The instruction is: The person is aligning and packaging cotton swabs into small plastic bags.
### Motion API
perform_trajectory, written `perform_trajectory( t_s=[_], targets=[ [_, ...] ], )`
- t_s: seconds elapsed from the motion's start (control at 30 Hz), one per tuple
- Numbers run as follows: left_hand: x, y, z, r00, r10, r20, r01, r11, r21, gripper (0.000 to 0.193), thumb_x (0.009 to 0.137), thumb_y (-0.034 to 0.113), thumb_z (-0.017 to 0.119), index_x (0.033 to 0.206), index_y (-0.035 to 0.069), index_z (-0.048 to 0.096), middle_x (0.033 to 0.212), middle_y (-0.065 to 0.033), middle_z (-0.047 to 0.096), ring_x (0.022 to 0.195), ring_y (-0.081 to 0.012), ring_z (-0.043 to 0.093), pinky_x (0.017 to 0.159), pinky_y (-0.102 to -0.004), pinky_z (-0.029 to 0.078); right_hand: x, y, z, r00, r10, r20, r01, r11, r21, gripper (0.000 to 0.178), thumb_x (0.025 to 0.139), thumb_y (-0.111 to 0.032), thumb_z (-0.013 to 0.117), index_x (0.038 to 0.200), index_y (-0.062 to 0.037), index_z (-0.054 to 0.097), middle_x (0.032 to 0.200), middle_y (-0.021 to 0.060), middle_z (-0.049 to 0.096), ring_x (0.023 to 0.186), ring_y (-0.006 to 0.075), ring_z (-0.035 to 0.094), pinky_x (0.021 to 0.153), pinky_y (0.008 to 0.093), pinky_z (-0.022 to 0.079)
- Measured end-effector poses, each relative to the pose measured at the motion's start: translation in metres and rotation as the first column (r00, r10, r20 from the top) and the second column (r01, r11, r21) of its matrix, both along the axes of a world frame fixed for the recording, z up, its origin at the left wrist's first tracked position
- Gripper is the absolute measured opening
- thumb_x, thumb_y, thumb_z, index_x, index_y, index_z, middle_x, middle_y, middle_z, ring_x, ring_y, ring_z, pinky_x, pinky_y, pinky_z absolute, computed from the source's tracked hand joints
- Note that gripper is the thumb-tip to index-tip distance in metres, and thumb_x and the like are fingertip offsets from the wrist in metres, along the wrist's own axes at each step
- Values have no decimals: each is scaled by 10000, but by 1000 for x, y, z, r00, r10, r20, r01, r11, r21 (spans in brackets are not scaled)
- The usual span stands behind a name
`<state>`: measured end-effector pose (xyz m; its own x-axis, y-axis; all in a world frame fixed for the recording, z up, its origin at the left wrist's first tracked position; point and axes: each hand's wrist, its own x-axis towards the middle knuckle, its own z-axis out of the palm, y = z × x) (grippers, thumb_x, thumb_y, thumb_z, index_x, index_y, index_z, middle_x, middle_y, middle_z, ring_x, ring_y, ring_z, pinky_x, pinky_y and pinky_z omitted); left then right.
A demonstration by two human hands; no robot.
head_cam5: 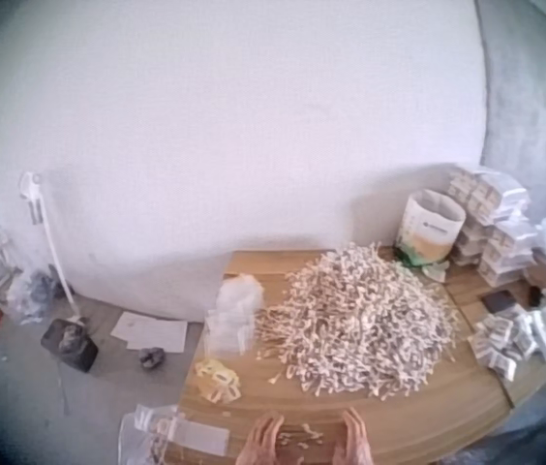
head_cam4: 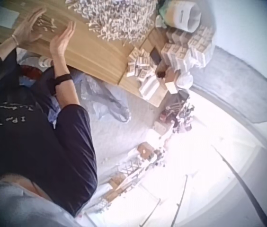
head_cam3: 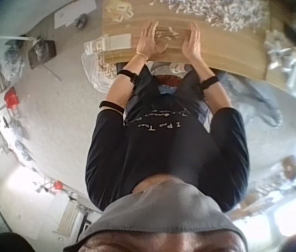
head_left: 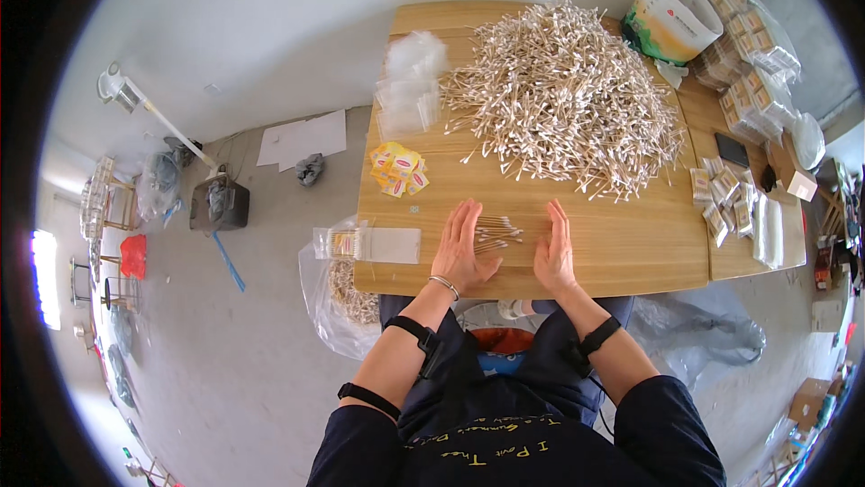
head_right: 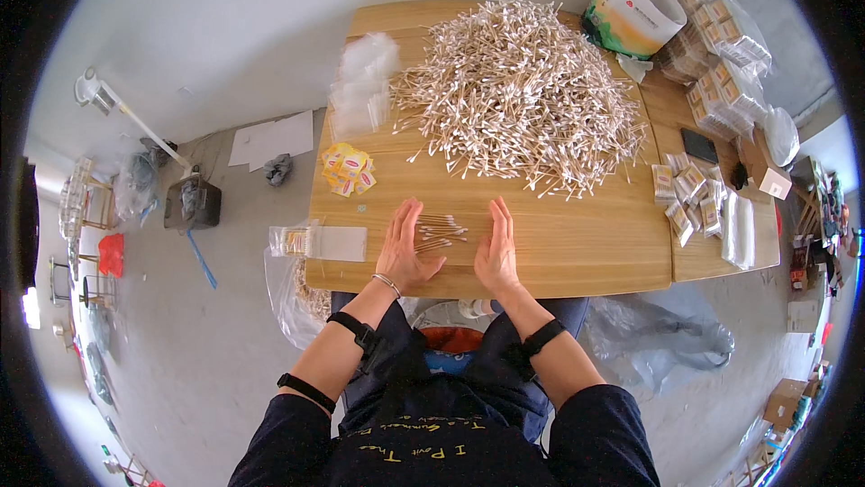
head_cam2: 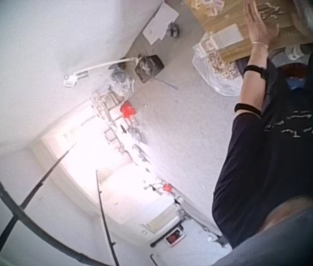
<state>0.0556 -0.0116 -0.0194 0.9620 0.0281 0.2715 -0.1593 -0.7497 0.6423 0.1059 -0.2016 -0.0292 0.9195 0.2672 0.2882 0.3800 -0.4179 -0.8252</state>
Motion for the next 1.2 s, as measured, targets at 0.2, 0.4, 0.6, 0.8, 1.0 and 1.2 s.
perform_trajectory(
  t_s=[0.2, 0.4, 0.6, 0.8, 1.0, 1.2],
  targets=[
    [0, 2, -14, 993, 93, 76, -86, 993, -86, 713, 645, 148, 738, 1263, 50, 395, 1398, -223, 307, 1299, -406, 308, 1062, -464, 322, -7, 25, -1, 994, -3, 106, 20, 988, -153, 449, 710, 100, 549, 1143, -11, 517, 1277, 212, 439, 1167, 416, 422, 981, 455, 388],
    [0, 3, -14, 996, 71, 58, -66, 993, -98, 698, 636, 147, 744, 1242, 59, 409, 1398, -211, 311, 1291, -407, 314, 1050, -460, 337, -4, 21, -5, 980, 57, 193, -9, 971, -240, 186, 701, 16, 681, 876, -22, 633, 1156, 178, 523, 1075, 378, 482, 904, 439, 432],
    [0, 3, -14, 997, 58, 47, -53, 992, -112, 810, 627, 163, 773, 1315, 72, 355, 1410, -210, 298, 1293, -401, 314, 1049, -464, 348, -1, 18, 5, 984, 66, 165, -28, 975, -221, 166, 697, 4, 693, 844, -27, 624, 1141, 161, 533, 1059, 367, 489, 879, 426, 440],
    [-1, 2, -11, 999, 34, 25, -31, 995, -99, 869, 627, 174, 784, 1351, 74, 315, 1419, -211, 288, 1296, -400, 311, 1057, -460, 343, -8, 11, 9, 975, 123, 187, -58, 946, -318, 132, 710, -20, 675, 827, -25, 613, 1182, 138, 510, 1115, 357, 456, 921, 442, 419],
    [-1, 1, -9, 1000, 13, 4, -13, 997, -82, 899, 623, 168, 781, 1369, 78, 287, 1422, -222, 270, 1293, -411, 305, 1060, -467, 335, -8, 12, 3, 982, 102, 161, -32, 920, -390, 126, 728, -31, 654, 843, -1, 612, 1219, 137, 484, 1149, 349, 437, 939, 439, 411],
    [-3, 3, -21, 995, 91, 45, -86, 992, -94, 609, 654, 167, 727, 1181, 64, 440, 1320, -201, 361, 1240, -401, 339, 1035, -475, 334, -3, 11, 6, 978, 72, 195, 4, 930, -366, 145, 703, 19, 673, 827, -14, 605, 1178, 146, 508, 1091, 361, 467, 909, 418, 429]
  ],
)
